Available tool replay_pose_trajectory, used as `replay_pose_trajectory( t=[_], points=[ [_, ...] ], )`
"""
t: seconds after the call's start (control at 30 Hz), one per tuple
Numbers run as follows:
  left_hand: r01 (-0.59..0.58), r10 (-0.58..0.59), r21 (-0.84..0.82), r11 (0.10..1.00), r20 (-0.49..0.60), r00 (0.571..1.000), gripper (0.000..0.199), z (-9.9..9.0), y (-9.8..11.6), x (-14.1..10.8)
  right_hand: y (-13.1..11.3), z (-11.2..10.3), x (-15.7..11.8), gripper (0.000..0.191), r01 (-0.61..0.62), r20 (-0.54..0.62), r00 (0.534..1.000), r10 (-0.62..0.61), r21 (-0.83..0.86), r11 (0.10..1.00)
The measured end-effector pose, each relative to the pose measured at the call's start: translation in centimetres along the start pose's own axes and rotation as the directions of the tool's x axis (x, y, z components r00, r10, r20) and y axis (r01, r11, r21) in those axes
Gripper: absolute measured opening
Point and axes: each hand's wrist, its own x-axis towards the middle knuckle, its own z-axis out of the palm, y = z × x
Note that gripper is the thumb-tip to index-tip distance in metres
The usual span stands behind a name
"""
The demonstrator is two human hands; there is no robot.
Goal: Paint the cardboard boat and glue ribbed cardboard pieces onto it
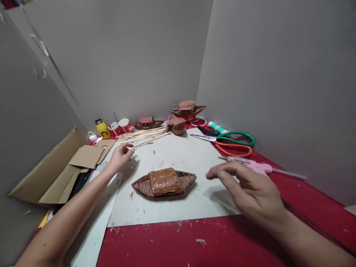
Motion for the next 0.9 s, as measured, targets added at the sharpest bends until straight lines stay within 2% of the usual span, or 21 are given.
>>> replay_pose_trajectory(
  t=[0.2,0.37,0.5,0.67,0.8,0.9],
  points=[
    [-0.001,-0.03,0.358,0.934,0.08,0.996,0.03,1.6,-0.7,4.2,-0.1,-0.2,0.0,0.022,0.061,0.052,0.997,-0.063,0.032,0.998],
    [-0.058,-0.049,0.528,0.847,0.187,0.981,0.031,3.4,0.1,7.1,0.0,-0.2,0.5,0.023,0.062,0.028,0.998,-0.063,0.039,0.997],
    [-0.128,-0.065,0.58,0.805,0.3,0.952,0.03,3.9,0.2,8.7,0.0,-0.4,0.7,0.026,-0.011,-0.008,1.0,0.011,0.041,0.999],
    [-0.217,-0.088,0.587,0.78,0.447,0.89,0.032,3.0,-0.1,9.7,0.0,-0.4,0.6,0.023,-0.022,-0.016,1.0,0.023,0.061,0.998],
    [-0.244,-0.104,0.594,0.767,0.49,0.865,0.032,2.1,-0.2,9.2,0.0,-0.4,0.4,0.022,-0.011,0.003,1.0,0.011,0.062,0.998],
    [-0.237,-0.102,0.593,0.77,0.481,0.871,0.031,1.3,-0.4,8.3,0.0,-0.3,0.3,0.021,-0.023,-0.007,1.0,0.023,0.092,0.996]
  ],
)
